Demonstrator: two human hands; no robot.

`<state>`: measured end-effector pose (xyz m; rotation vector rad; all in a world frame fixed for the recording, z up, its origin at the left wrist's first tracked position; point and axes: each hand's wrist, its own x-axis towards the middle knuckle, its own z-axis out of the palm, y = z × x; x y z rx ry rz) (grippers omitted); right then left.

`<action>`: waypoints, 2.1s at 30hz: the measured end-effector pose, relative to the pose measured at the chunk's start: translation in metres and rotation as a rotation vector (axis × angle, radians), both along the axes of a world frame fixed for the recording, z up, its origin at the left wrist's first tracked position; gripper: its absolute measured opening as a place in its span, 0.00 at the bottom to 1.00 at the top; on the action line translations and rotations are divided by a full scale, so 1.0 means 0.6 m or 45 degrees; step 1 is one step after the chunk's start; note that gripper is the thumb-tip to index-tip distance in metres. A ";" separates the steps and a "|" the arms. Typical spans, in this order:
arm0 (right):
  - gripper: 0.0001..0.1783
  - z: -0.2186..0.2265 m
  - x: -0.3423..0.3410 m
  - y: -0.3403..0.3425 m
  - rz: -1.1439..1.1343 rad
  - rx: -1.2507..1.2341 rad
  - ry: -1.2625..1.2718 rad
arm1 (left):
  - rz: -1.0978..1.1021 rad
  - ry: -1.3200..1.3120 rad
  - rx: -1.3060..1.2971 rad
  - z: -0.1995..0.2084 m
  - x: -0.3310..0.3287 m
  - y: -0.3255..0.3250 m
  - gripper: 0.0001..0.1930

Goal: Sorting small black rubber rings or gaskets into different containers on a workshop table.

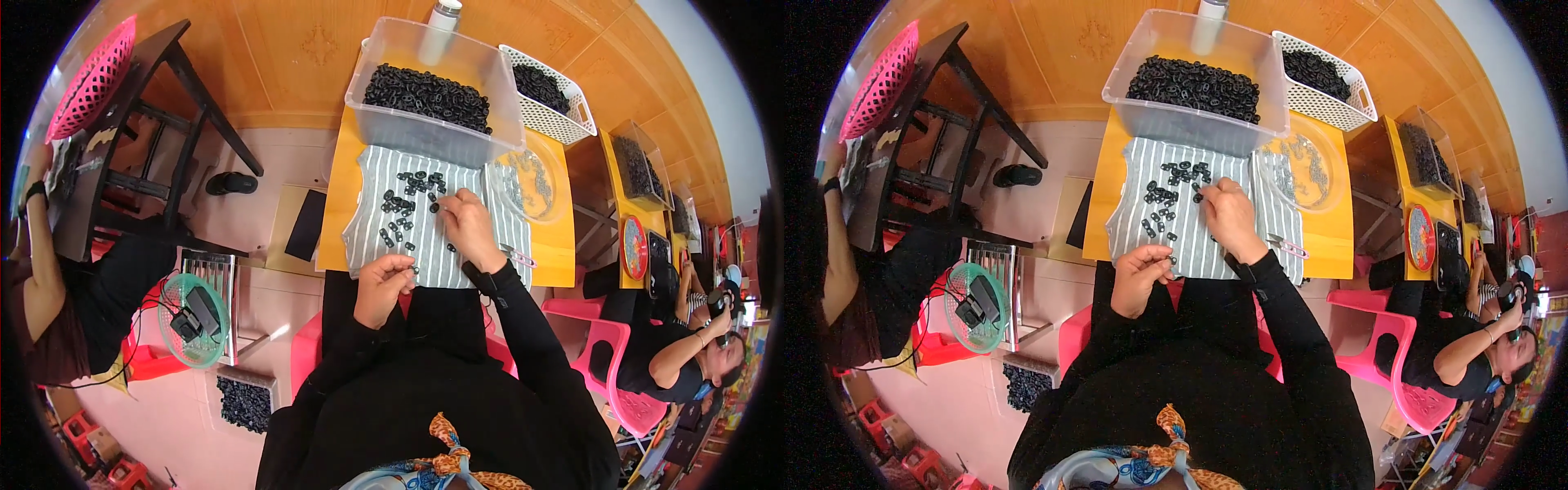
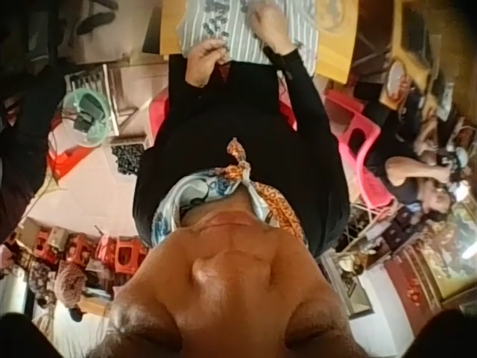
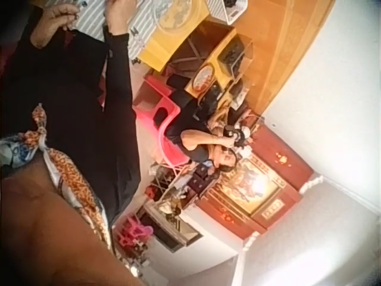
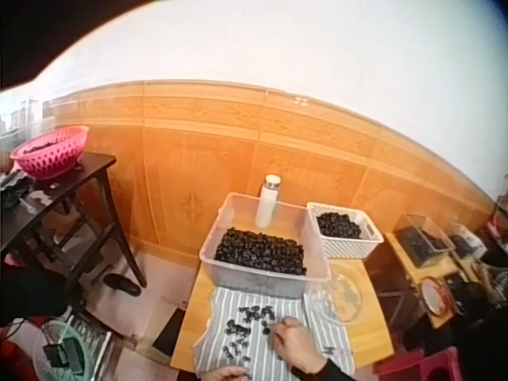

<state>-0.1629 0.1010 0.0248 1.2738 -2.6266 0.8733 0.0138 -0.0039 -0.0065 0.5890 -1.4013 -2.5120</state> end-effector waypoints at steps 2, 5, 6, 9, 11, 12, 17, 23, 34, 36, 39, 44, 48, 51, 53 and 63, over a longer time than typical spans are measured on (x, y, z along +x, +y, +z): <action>0.07 0.003 0.002 -0.012 0.018 0.073 0.041 | 0.007 0.000 -0.008 0.002 -0.002 0.001 0.09; 0.06 -0.004 0.004 -0.019 0.005 0.189 0.115 | 0.004 0.020 -0.015 0.013 -0.002 0.006 0.09; 0.06 -0.010 0.000 -0.018 0.001 0.182 0.112 | -0.022 0.012 -0.021 0.015 -0.006 0.007 0.09; 0.08 -0.023 -0.007 -0.012 0.041 0.101 0.208 | -0.053 0.021 -0.035 0.018 -0.009 0.011 0.09; 0.08 -0.023 -0.009 -0.011 0.102 0.230 0.202 | -0.065 0.041 -0.045 0.016 -0.011 0.012 0.09; 0.08 -0.022 -0.011 -0.010 0.089 0.216 0.202 | -0.047 0.071 -0.036 0.016 -0.010 0.012 0.09; 0.06 -0.031 -0.017 0.000 0.124 0.099 0.021 | -0.023 0.057 -0.070 0.027 -0.001 0.016 0.09; 0.05 -0.015 -0.010 0.007 0.099 0.043 -0.060 | -0.006 0.013 -0.123 0.038 -0.004 0.021 0.09; 0.09 0.008 0.035 0.077 0.291 -0.066 -0.366 | -0.033 0.022 -0.120 0.046 -0.025 0.027 0.09; 0.09 -0.006 0.038 0.060 0.406 0.144 -0.094 | -0.028 0.046 -0.133 0.041 -0.020 0.024 0.09; 0.08 -0.006 0.043 0.033 0.388 -0.048 -0.126 | 0.030 0.019 -0.103 0.044 -0.009 0.017 0.09; 0.07 -0.006 0.027 0.056 0.057 -0.437 -0.131 | 0.082 -0.005 -0.153 0.038 0.003 0.002 0.10; 0.05 -0.016 0.047 0.081 0.046 -0.204 0.003 | 0.059 -0.021 -0.136 0.035 -0.003 0.002 0.09; 0.07 -0.001 0.081 0.070 0.023 -0.072 0.060 | 0.011 -0.009 -0.118 0.032 -0.008 0.008 0.09; 0.11 -0.002 0.089 0.067 0.025 0.064 0.088 | 0.002 -0.005 -0.123 0.032 -0.007 0.013 0.09; 0.03 -0.008 0.105 0.077 0.014 -0.630 -0.976 | -0.010 0.002 -0.179 0.047 -0.010 0.024 0.10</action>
